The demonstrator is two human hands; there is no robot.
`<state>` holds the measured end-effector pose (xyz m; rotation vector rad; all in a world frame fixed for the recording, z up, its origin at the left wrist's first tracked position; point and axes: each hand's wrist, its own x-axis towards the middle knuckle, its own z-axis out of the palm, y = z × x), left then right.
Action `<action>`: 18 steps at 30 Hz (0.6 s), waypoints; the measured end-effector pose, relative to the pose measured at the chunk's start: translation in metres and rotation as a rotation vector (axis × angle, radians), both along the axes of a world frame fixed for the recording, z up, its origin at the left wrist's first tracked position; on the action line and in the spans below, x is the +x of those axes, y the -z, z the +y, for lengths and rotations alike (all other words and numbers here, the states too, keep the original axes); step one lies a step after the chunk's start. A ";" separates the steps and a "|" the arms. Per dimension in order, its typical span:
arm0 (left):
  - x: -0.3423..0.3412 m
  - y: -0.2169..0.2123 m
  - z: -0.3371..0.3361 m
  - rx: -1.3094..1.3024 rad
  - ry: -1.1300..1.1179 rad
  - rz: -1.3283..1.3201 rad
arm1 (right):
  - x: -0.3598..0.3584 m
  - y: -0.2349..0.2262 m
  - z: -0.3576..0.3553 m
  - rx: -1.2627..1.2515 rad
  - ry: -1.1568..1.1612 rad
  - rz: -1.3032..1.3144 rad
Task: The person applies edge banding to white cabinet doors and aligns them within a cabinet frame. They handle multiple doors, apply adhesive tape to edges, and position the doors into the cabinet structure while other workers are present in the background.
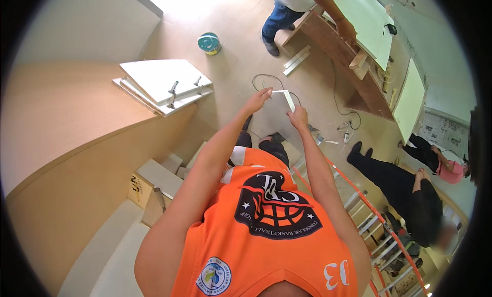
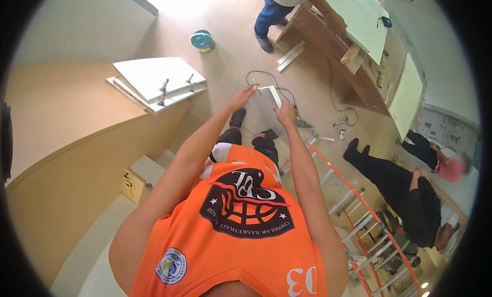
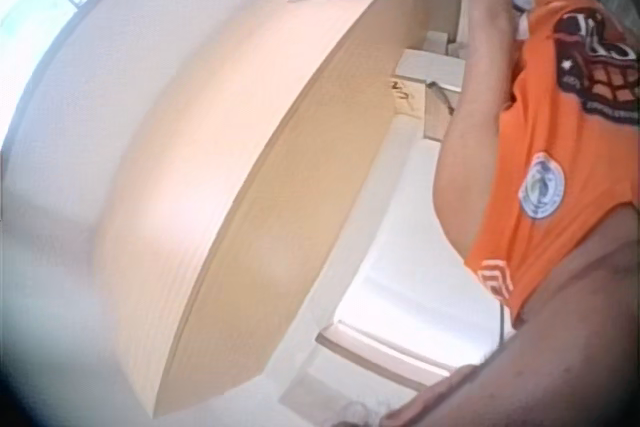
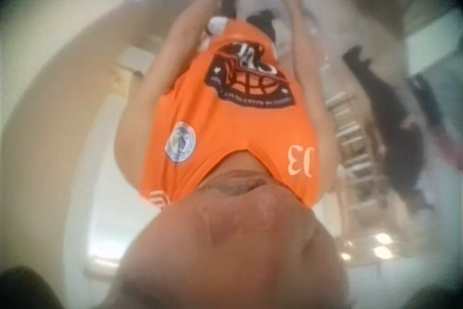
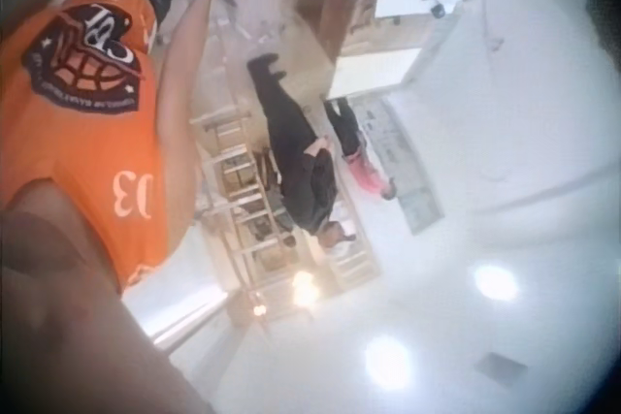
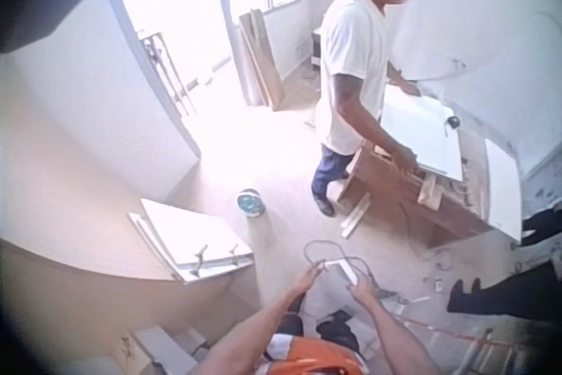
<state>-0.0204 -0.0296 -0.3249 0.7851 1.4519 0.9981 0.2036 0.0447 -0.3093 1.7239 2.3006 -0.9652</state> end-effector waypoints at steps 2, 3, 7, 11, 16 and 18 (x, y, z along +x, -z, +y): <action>-0.001 0.003 -0.007 -0.105 -0.016 -0.007 | 0.007 -0.009 -0.005 0.003 -0.006 -0.018; -0.002 0.006 -0.012 -0.161 -0.021 -0.010 | 0.014 -0.017 -0.013 0.018 -0.004 -0.017; -0.010 0.035 -0.036 -0.248 -0.092 -0.024 | 0.035 -0.074 -0.030 -0.028 0.049 -0.016; -0.021 0.045 -0.046 -0.410 -0.156 -0.209 | 0.049 -0.143 -0.046 0.073 0.075 0.112; -0.035 0.044 -0.039 -0.483 -0.122 -0.221 | 0.052 -0.248 -0.067 0.044 0.238 0.151; -0.043 0.056 -0.034 -0.480 -0.180 -0.277 | 0.043 -0.291 -0.074 0.058 0.274 0.193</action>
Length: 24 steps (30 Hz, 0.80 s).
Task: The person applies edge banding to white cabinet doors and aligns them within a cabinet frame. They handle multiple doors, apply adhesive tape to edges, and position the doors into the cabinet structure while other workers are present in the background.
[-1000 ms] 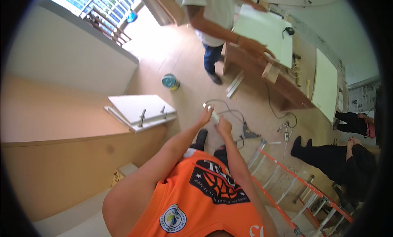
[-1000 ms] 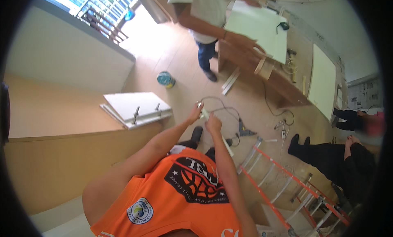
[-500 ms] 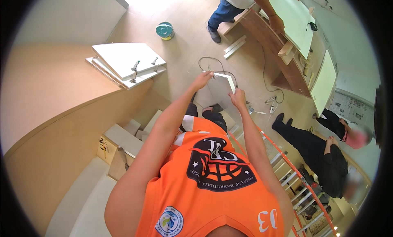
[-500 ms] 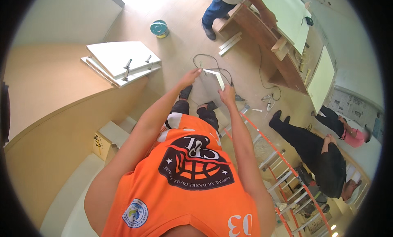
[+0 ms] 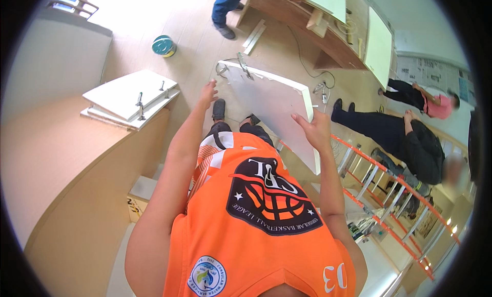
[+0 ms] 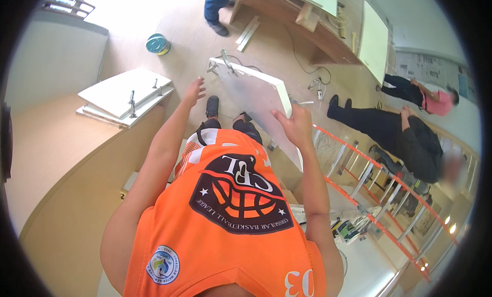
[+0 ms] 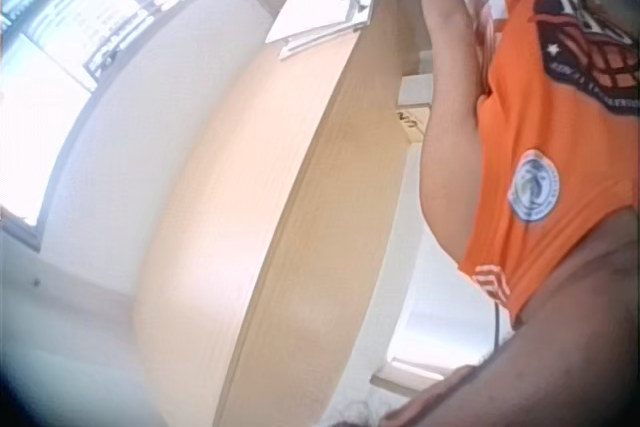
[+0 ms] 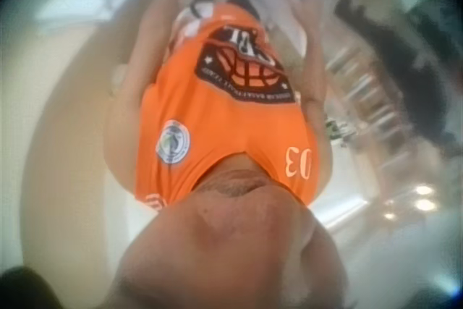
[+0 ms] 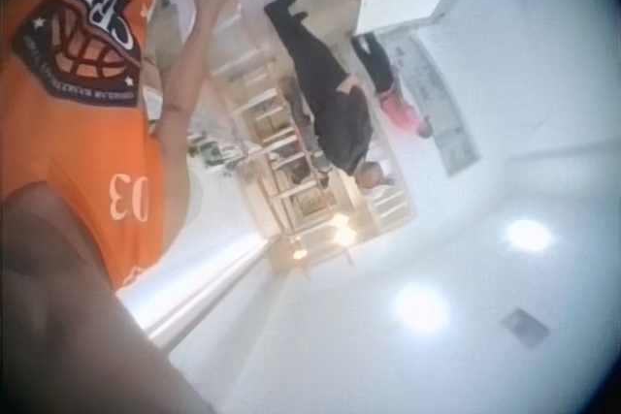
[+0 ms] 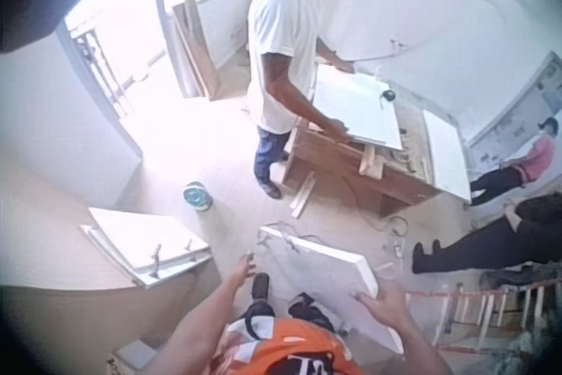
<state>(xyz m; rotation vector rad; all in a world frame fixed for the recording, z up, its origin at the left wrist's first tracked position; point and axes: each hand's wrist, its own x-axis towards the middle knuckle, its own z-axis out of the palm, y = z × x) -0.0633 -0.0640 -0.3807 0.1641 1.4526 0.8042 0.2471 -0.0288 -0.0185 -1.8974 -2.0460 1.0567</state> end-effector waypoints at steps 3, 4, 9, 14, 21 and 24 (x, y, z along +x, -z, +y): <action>-0.013 0.009 0.015 0.007 -0.123 -0.041 | 0.003 -0.053 -0.012 0.036 0.057 0.017; -0.016 0.002 0.019 0.016 -0.157 -0.059 | 0.005 -0.070 -0.020 0.043 0.081 0.009; -0.019 -0.014 0.041 0.083 -0.031 0.051 | 0.028 -0.180 -0.073 0.168 0.265 0.026; -0.020 0.040 0.033 0.258 -0.129 0.060 | 0.121 -0.237 -0.131 0.814 0.486 0.184; -0.018 0.021 0.068 0.461 -0.116 -0.319 | 0.211 -0.278 -0.165 0.883 0.568 0.151; -0.032 -0.020 0.070 0.533 -0.269 -0.394 | 0.233 -0.260 -0.155 0.783 0.606 0.137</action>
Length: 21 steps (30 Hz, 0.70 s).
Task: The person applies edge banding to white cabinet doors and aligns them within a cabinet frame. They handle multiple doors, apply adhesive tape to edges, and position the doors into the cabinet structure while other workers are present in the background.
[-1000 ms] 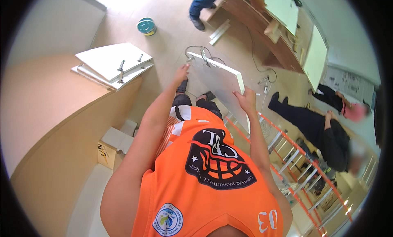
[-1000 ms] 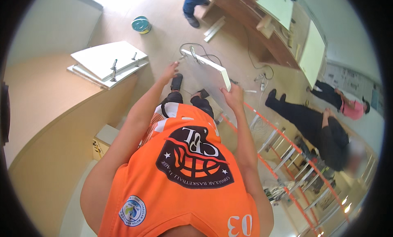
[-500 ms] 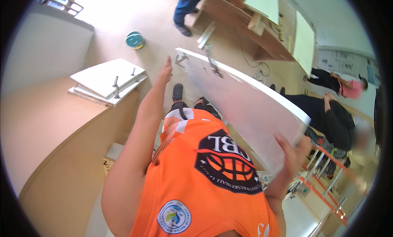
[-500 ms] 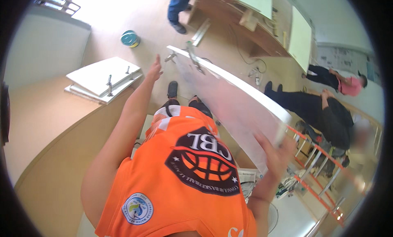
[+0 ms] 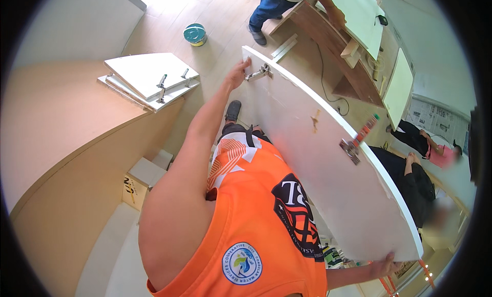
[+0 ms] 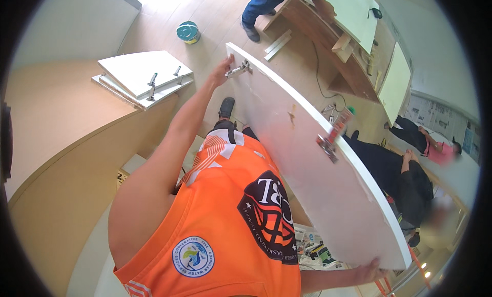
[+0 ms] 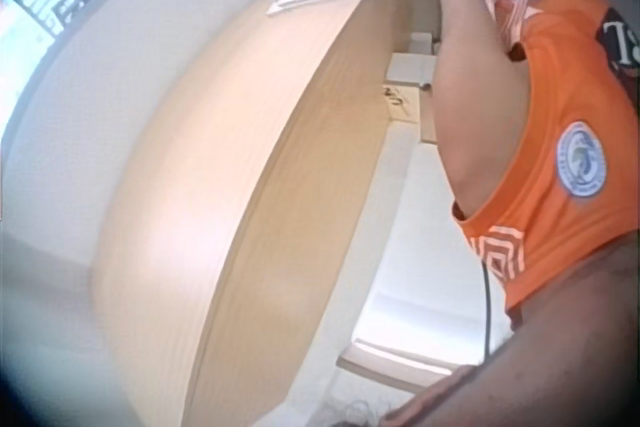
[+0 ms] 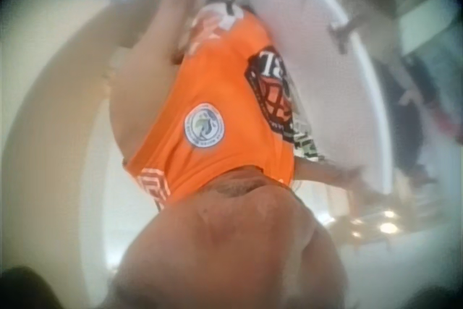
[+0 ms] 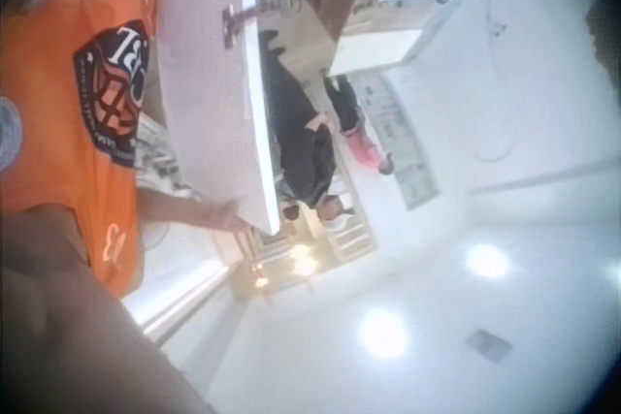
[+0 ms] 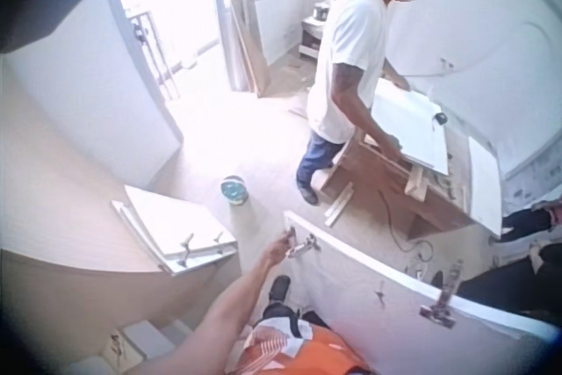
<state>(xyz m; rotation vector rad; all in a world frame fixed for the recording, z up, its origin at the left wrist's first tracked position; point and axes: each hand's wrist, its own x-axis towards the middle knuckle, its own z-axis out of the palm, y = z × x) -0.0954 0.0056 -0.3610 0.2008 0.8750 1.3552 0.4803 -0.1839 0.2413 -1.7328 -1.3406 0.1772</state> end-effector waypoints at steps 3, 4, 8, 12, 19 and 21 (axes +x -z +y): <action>-0.029 -0.059 0.008 -0.003 -0.007 0.211 | 0.031 0.051 0.015 -0.080 0.082 0.056; -0.039 -0.080 0.009 -0.013 0.034 0.290 | 0.040 0.068 0.018 -0.062 0.085 0.088; -0.085 -0.159 0.011 0.050 0.163 0.552 | 0.109 0.174 0.005 0.036 0.009 0.420; -0.127 -0.190 0.018 0.298 0.167 0.618 | 0.159 0.266 0.001 0.070 0.029 0.862; -0.126 -0.299 0.005 0.236 0.409 0.730 | 0.163 0.418 0.070 -0.055 -0.046 1.153; -0.114 -0.317 -0.005 0.239 0.406 0.828 | 0.163 0.462 0.069 -0.083 -0.096 1.210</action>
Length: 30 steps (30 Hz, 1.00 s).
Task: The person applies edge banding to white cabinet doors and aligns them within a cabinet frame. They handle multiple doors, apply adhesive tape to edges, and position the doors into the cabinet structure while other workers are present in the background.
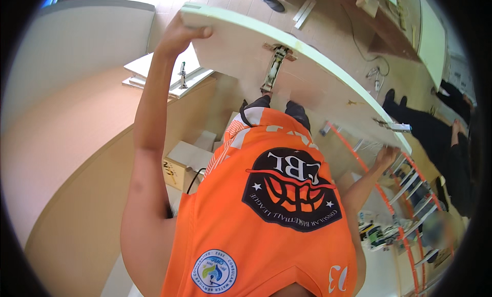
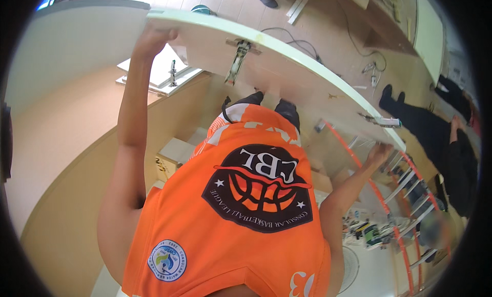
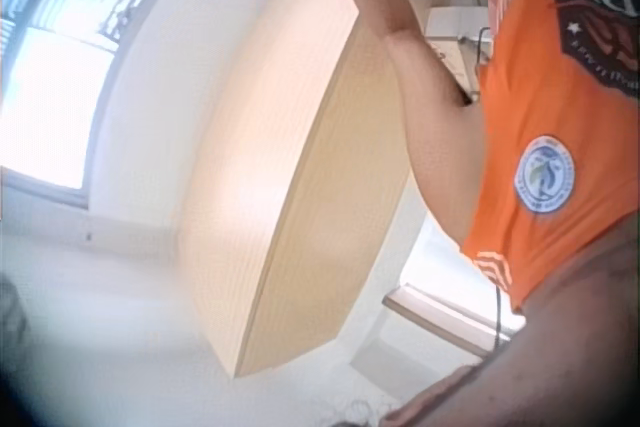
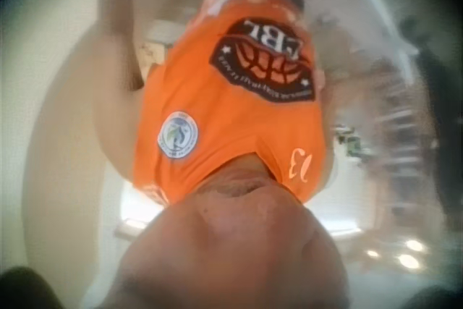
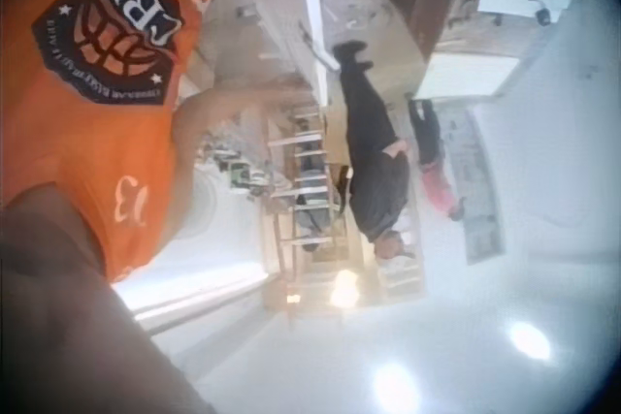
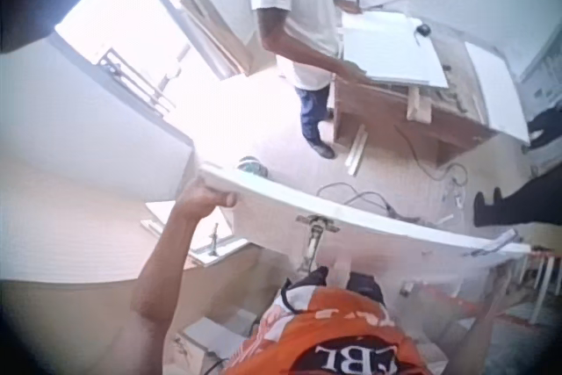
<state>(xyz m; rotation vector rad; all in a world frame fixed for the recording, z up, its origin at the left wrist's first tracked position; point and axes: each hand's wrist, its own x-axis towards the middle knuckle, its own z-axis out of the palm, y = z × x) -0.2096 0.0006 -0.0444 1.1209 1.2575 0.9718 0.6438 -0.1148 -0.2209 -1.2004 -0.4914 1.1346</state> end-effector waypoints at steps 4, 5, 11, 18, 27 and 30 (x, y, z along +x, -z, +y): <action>0.048 -0.058 -0.013 -0.067 0.036 0.293 | -0.030 0.078 -0.015 -0.023 -0.024 0.182; 0.066 -0.078 -0.011 0.027 0.141 0.310 | -0.035 0.099 -0.015 -0.026 -0.036 0.248; 0.172 -0.148 -0.006 0.146 0.405 0.396 | -0.103 0.201 -0.023 -0.352 0.176 0.392; 0.272 -0.107 -0.012 0.063 0.496 0.670 | -0.136 0.196 -0.041 -0.621 0.386 0.247; 0.307 0.027 -0.029 0.157 0.621 1.071 | -0.276 -0.035 0.009 -0.070 -0.354 -0.276; 0.302 0.064 -0.031 0.165 0.595 1.077 | -0.343 -0.066 0.027 -0.069 -0.599 -0.322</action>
